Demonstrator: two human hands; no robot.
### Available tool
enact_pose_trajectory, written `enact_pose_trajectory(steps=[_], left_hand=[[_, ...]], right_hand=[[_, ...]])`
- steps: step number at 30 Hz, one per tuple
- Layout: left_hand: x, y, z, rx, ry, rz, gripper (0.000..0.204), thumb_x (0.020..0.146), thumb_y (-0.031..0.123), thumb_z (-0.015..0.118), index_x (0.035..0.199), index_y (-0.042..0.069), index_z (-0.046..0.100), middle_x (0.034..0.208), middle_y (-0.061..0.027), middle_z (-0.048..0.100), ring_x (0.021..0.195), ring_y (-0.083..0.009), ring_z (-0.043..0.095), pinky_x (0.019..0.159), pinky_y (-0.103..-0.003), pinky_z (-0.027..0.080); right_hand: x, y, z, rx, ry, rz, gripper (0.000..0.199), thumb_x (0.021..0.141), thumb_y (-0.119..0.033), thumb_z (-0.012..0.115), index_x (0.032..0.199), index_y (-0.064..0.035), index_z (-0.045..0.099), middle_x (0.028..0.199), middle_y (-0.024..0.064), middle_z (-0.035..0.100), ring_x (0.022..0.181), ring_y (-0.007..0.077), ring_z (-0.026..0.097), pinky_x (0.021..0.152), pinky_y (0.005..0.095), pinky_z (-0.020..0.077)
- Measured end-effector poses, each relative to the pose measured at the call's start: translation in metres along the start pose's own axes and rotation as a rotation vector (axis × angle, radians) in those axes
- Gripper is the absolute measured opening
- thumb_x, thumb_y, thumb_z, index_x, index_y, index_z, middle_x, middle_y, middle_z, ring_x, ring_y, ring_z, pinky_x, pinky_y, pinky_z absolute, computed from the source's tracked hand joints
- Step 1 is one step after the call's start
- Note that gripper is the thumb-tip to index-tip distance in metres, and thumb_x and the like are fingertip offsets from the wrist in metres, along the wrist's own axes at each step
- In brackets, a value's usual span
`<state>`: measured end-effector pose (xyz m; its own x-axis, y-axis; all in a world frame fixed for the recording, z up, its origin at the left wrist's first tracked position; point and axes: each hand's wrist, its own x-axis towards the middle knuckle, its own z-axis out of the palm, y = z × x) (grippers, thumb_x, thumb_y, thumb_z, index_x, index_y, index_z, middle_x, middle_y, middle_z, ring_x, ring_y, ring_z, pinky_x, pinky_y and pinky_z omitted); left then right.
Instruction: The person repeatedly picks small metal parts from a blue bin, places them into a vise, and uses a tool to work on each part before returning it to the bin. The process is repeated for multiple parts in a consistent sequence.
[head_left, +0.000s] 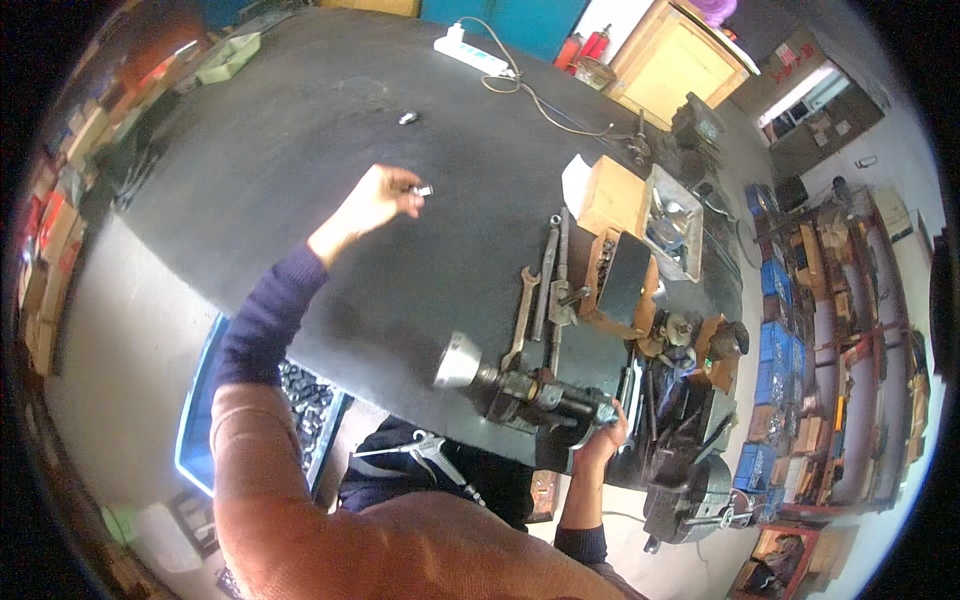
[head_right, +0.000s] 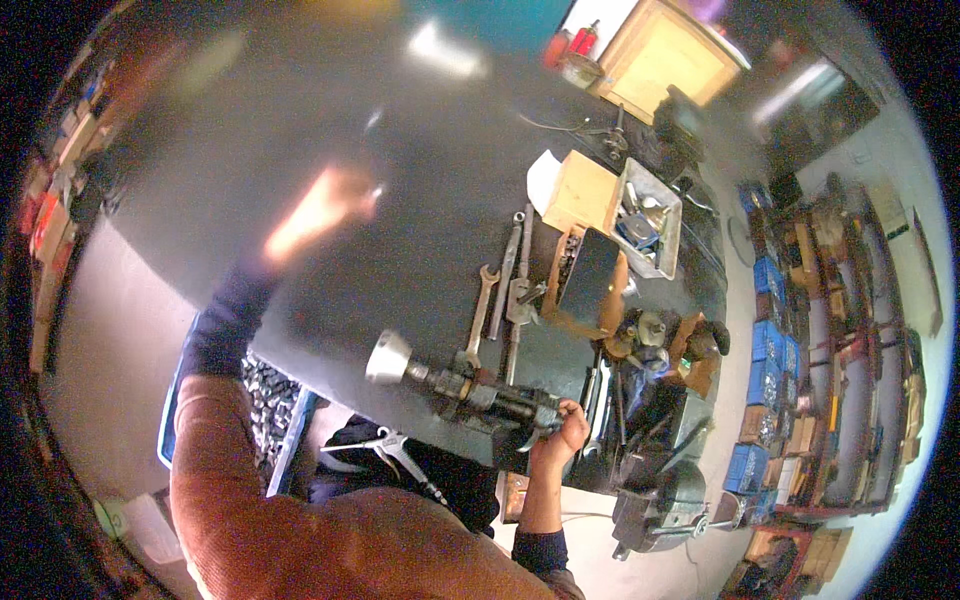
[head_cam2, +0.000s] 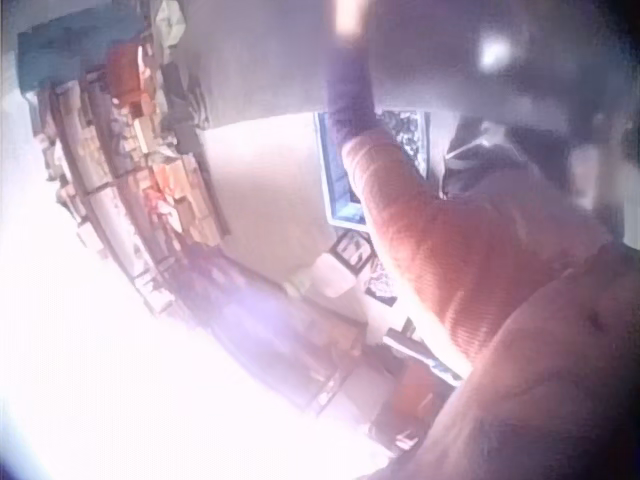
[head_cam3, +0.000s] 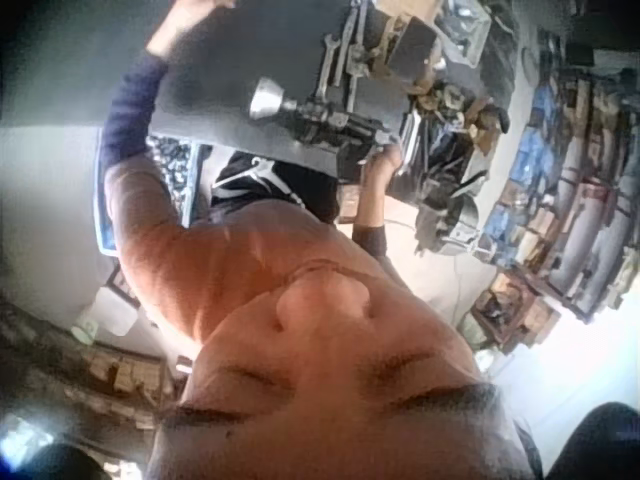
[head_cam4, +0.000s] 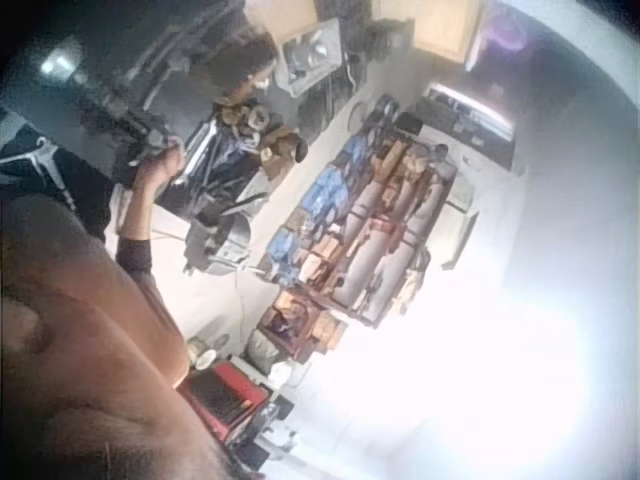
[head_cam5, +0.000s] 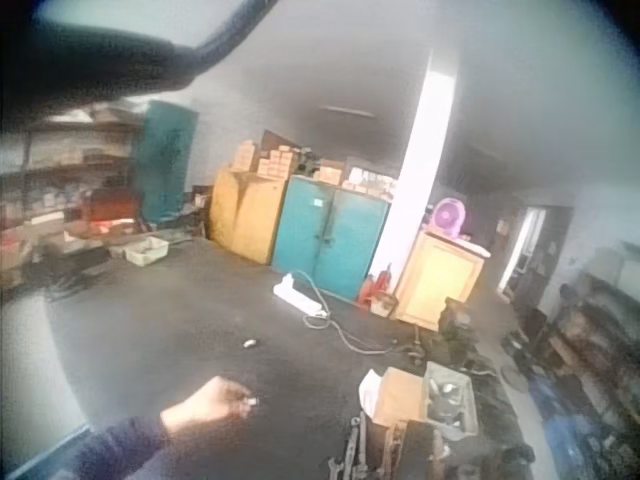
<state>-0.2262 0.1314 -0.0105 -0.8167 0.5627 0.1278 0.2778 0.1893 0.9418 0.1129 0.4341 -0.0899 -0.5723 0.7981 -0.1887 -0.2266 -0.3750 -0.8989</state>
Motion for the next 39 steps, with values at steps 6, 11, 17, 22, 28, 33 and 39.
enact_pose_trajectory(steps=[6,11,17,22,28,33,39], left_hand=[[-0.136,0.064,0.032,-0.342,-0.151,0.094,0.019,0.081,0.009,0.063,0.095,-0.003,0.062,0.076,-0.0093,0.065,0.061,-0.0116,0.061,0.058,-0.023,0.051],[-0.15,0.075,0.06,-0.378,-0.124,0.13,0.018,0.08,0.006,0.062,0.092,-0.007,0.061,0.075,-0.0119,0.064,0.062,-0.0152,0.062,0.059,-0.026,0.051],[-0.145,0.079,0.057,-0.44,-0.127,0.167,0.02,0.076,0.002,0.064,0.095,-0.005,0.064,0.076,-0.01,0.065,0.061,-0.0122,0.061,0.06,-0.024,0.05],[-0.144,0.079,0.058,-0.471,-0.146,0.119,0.018,0.076,0.001,0.063,0.093,-0.005,0.064,0.077,-0.0115,0.065,0.061,-0.0131,0.062,0.059,-0.024,0.05],[-0.142,0.071,0.062,-0.536,-0.187,0.124,0.018,0.075,0.0,0.064,0.092,-0.005,0.064,0.077,-0.011,0.065,0.061,-0.0132,0.062,0.059,-0.024,0.051],[-0.14,0.067,0.062,-0.418,-0.175,0.233,0.022,0.071,-0.001,0.066,0.092,-0.003,0.065,0.079,-0.0093,0.066,0.07,-0.0126,0.062,0.067,-0.024,0.05],[-0.14,0.071,0.06,-0.258,-0.157,0.325,0.022,0.071,0.0,0.067,0.093,-0.001,0.065,0.083,-0.0086,0.066,0.075,-0.0124,0.061,0.072,-0.025,0.048]], right_hand=[[0.0,-0.004,-0.004,-0.004,-0.076,0.014,0.015,0.083,-0.022,0.05,0.084,-0.0078,0.054,0.067,-0.0024,0.053,0.048,0.0049,0.041,0.039,0.0187,0.0282],[-0.005,-0.007,-0.001,-0.081,-0.051,-0.09,0.012,0.08,-0.016,0.045,0.076,-0.0086,0.053,0.06,-0.0034,0.048,0.045,0.0044,0.036,0.037,0.0188,0.0244],[-0.028,-0.018,0.0,-0.029,-0.068,-0.072,0.013,0.083,-0.009,0.045,0.075,-0.0026,0.053,0.056,-0.0047,0.035,0.045,0.0047,0.029,0.038,0.019,0.0218],[-0.048,-0.034,-0.005,-0.024,-0.158,-0.132,0.016,0.084,-0.009,0.044,0.075,0.0005,0.053,0.057,-0.0031,0.035,0.045,0.005,0.028,0.039,0.0199,0.019],[-0.057,-0.047,-0.003,-0.048,-0.188,-0.141,0.013,0.08,-0.01,0.046,0.074,0.0008,0.052,0.055,-0.0032,0.035,0.044,0.005,0.027,0.038,0.02,0.0191],[-0.051,-0.085,0.013,-0.045,-0.321,-0.198,0.012,0.074,-0.01,0.044,0.071,0.0001,0.049,0.052,-0.0028,0.03,0.039,0.0058,0.022,0.035,0.0203,0.0148],[0.014,-0.1,0.058,0.041,-0.235,-0.16,0.016,0.078,-0.015,0.044,0.073,-0.0036,0.053,0.051,-0.0028,0.03,0.042,0.006,0.026,0.035,0.0203,0.0154]])
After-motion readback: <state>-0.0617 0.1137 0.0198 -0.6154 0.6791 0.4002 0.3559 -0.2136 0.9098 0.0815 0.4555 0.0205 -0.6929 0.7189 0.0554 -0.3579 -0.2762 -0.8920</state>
